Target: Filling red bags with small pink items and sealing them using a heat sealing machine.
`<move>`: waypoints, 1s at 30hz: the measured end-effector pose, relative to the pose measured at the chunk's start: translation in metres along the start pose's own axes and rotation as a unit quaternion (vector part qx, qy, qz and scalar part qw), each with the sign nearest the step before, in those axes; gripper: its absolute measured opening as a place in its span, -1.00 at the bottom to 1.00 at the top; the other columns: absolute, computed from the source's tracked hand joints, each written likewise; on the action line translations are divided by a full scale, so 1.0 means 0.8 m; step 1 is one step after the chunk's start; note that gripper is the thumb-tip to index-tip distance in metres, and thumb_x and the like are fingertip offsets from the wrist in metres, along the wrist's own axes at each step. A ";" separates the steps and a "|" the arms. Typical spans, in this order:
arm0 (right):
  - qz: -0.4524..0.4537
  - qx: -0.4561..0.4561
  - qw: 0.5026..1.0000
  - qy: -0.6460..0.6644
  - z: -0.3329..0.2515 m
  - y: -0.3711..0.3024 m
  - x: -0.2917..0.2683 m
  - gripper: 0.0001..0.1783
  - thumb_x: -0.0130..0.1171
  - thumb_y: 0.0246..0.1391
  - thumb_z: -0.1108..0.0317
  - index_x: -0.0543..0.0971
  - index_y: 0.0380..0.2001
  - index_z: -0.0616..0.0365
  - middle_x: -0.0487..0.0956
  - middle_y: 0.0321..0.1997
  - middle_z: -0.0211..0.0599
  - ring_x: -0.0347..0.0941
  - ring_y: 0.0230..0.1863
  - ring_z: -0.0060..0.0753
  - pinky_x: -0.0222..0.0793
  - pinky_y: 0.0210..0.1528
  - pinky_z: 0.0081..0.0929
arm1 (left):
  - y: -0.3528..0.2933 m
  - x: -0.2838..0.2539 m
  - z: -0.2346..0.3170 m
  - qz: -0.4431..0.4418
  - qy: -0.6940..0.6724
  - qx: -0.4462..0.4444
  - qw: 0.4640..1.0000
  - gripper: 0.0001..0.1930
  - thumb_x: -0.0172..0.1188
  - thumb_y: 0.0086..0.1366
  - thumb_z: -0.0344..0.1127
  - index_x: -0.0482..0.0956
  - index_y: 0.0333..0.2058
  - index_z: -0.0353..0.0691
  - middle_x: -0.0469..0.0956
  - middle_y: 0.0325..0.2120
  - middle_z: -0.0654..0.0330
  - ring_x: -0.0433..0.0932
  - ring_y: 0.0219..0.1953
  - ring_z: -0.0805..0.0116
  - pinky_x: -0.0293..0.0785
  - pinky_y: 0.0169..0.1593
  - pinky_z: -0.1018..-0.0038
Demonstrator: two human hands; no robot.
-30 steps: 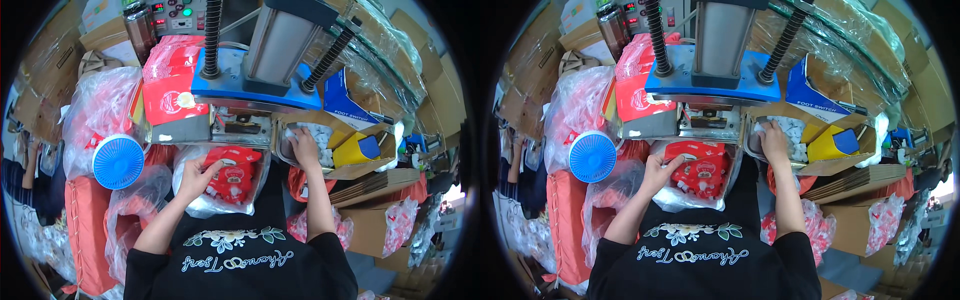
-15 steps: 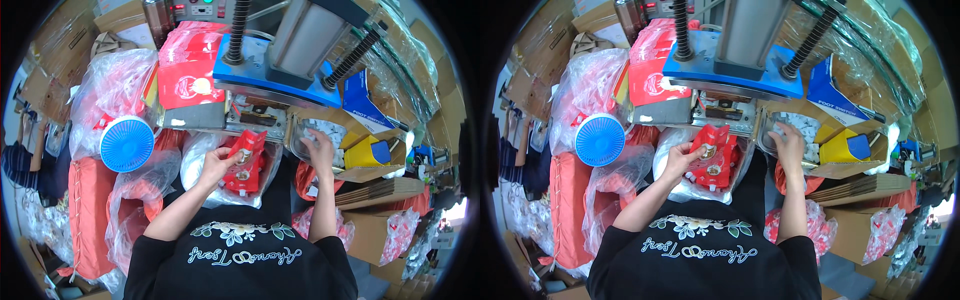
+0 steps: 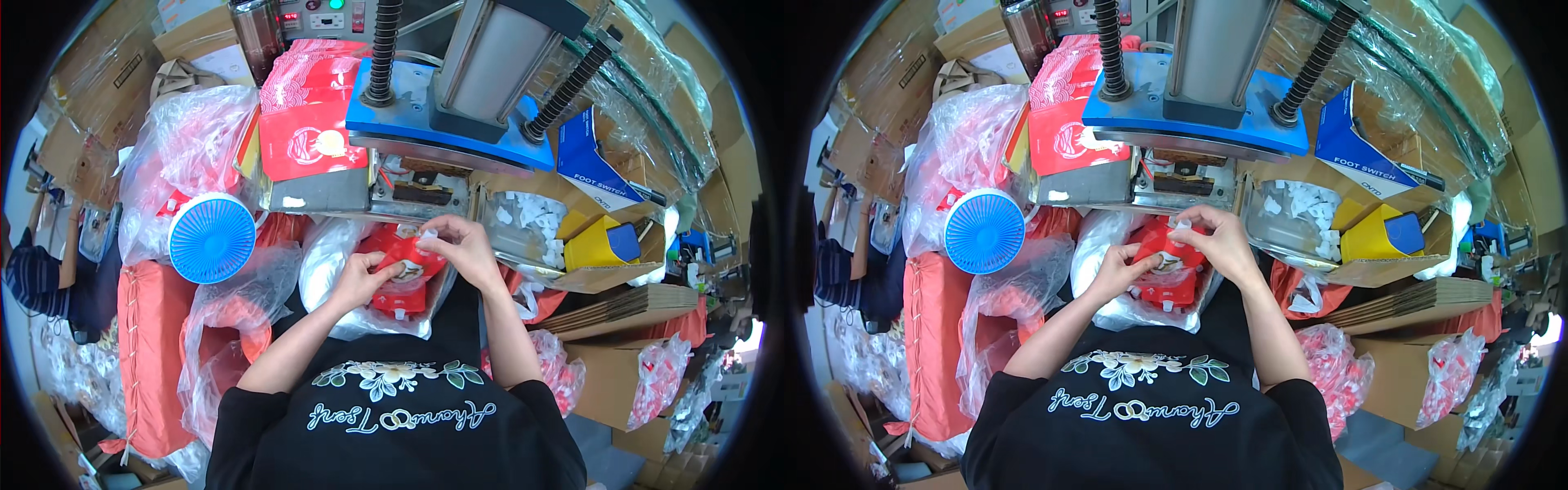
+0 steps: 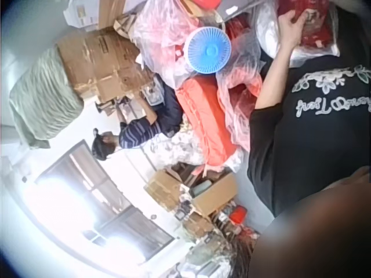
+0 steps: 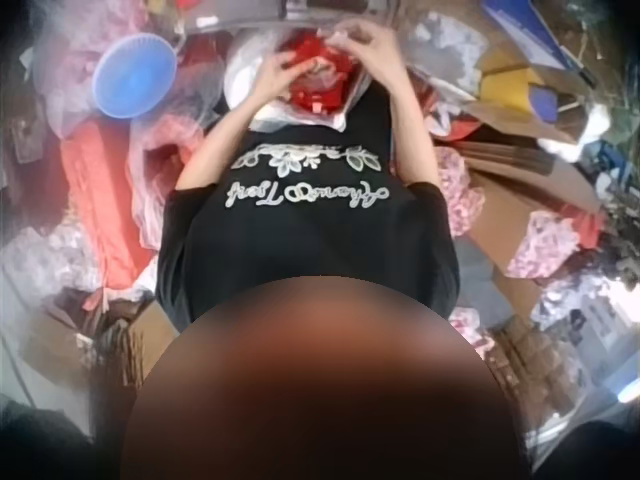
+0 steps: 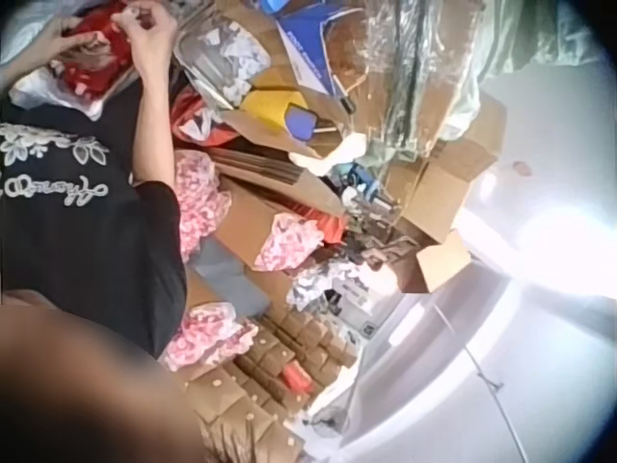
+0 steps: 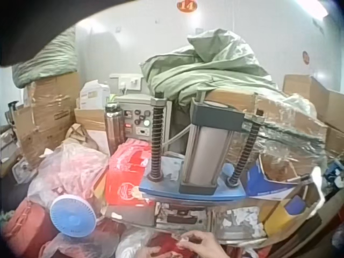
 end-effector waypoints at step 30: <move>0.288 -0.146 0.868 -0.377 0.066 -0.006 -0.081 -0.75 0.08 0.09 0.52 0.50 -0.12 0.23 0.50 -0.19 0.02 0.34 -0.08 0.17 0.26 -0.04 -0.05 | 0.183 -0.210 0.032 0.206 0.626 0.125 0.742 -0.39 0.09 0.11 -0.39 0.39 0.21 -0.04 0.22 0.33 0.27 0.01 0.43 0.22 -0.17 0.43 0.05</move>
Point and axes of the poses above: each hand's wrist, its own y-axis towards the middle knuckle, its own x-axis out of the palm, z = x × y, the point moved 3 cm from there along y, towards the middle knuckle
